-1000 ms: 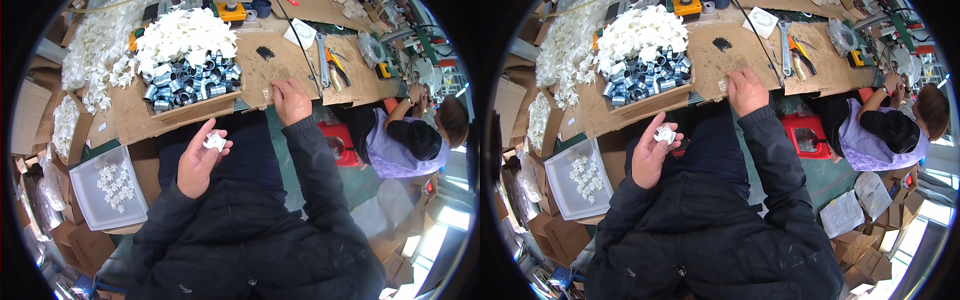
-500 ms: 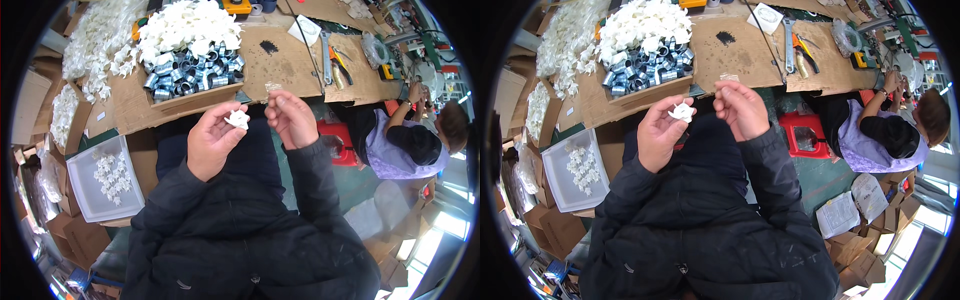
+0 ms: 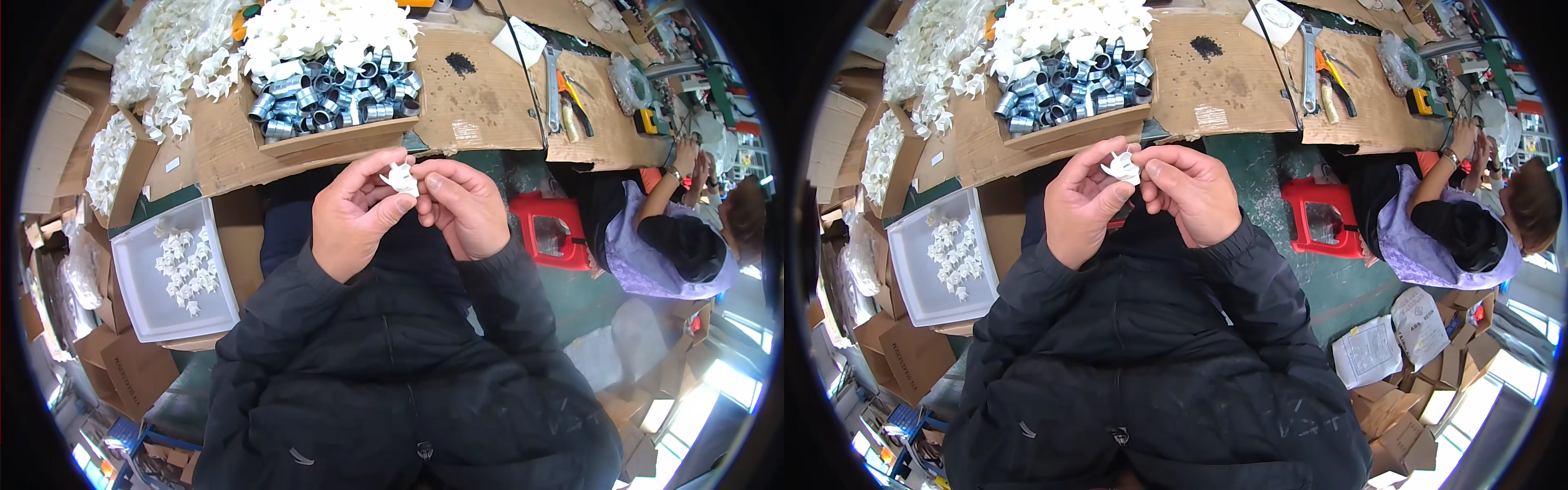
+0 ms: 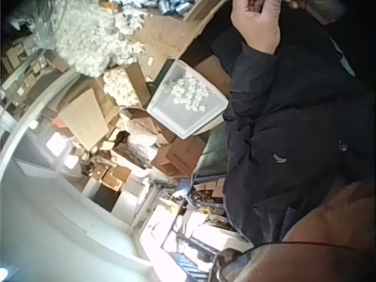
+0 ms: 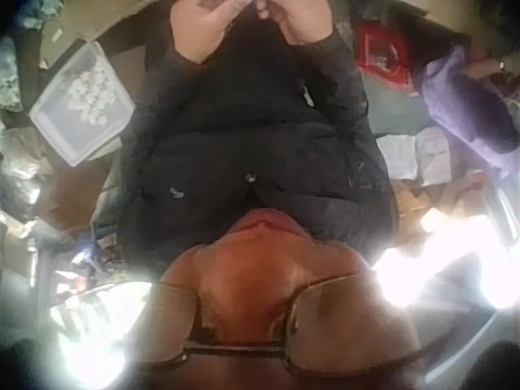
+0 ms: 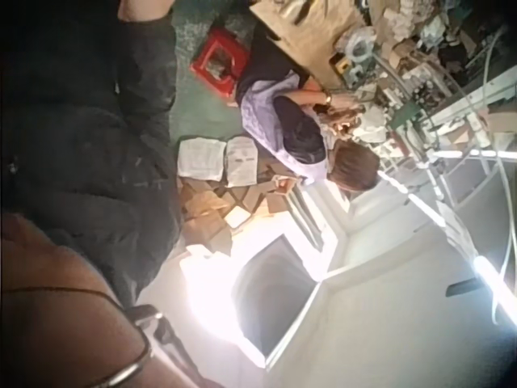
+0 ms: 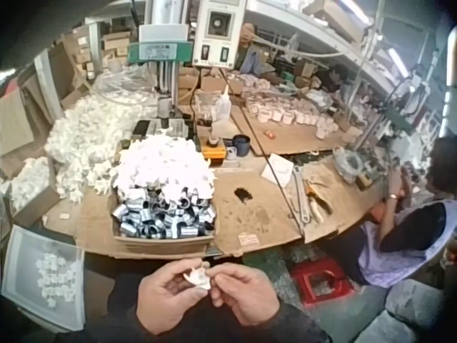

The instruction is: Assembling or inspecting small white plastic components at a factory workbench.

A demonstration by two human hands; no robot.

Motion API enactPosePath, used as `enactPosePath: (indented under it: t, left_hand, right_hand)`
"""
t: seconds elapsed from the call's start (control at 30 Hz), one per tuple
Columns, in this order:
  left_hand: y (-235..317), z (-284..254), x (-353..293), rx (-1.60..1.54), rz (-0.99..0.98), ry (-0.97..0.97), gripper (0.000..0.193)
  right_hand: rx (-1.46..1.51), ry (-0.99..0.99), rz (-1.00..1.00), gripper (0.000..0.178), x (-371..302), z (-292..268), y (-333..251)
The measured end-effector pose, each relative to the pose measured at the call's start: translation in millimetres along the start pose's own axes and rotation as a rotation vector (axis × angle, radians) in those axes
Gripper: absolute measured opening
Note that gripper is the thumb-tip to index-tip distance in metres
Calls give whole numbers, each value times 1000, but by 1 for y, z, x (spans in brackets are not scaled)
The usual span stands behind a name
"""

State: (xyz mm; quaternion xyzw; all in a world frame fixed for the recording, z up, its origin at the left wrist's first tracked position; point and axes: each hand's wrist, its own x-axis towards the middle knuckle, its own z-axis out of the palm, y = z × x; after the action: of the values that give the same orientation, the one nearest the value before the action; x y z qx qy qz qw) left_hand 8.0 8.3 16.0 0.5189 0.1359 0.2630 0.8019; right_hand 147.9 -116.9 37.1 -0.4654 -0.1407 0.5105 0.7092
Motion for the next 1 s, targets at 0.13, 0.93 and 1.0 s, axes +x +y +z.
enactPosePath:
  t: [0.13, 0.93, 1.0]
  left_hand:
    - [2, -1, -1, 2, -4, -3, 54]
    - [2, -16, -4, 270, 280, 37, 44]
    - [15, -28, -7, 590, 404, 14, 40]
  right_hand:
    - [-50, 22, -20, 22, 0, 2, 1]
    - [-81, 23, -136, 18, -5, 23, 13]
    - [-475, 9, -366, 17, 0, 31, 16]
